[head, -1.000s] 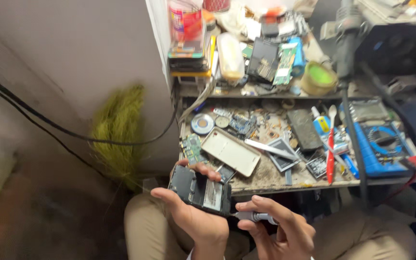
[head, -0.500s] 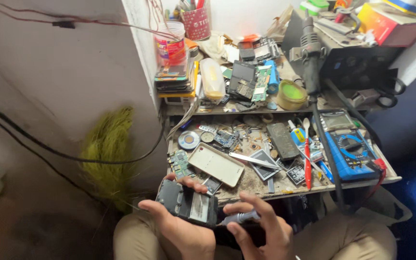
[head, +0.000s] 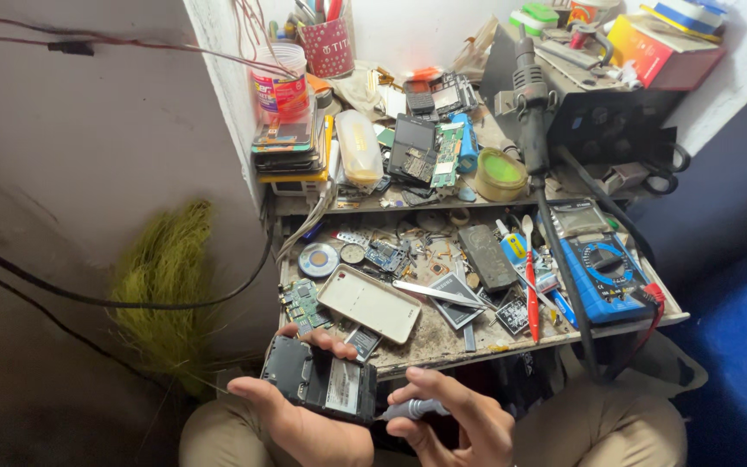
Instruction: The person is unscrewing a mobile phone using a small screwdriver while sitting with the device in their lap and a workspace filled with electronics parts.
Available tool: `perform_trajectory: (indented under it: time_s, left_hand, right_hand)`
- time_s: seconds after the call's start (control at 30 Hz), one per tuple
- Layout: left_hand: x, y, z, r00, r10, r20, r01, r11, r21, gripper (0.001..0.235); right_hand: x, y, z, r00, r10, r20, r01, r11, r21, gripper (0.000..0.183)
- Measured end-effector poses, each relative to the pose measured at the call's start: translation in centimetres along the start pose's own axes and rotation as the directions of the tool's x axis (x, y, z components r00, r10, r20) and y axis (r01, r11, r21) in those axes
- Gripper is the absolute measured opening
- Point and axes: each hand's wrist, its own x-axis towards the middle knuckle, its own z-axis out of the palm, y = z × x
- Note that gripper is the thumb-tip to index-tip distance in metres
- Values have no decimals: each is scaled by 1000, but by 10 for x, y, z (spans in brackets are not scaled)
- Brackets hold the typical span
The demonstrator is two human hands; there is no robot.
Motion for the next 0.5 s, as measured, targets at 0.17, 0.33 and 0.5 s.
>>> perform_trajectory:
  time_s: [0.17, 0.33, 0.5]
  left_hand:
    - [4, 1, -1, 1000, 3, -2, -3, 1000, -20, 84]
    - [-4, 3, 7, 999, 41, -33, -39, 997, 59, 80]
    - [-7, 7, 15, 997, 21, -75, -18, 999, 33, 76]
  right_hand:
    - [5, -2, 0, 999, -33, 36, 32, 999, 32, 54]
    - [2, -9, 2, 995, 92, -48, -92, 996, -15, 57]
    - [-2, -14, 8, 971, 224, -89, -219, 974, 62, 59]
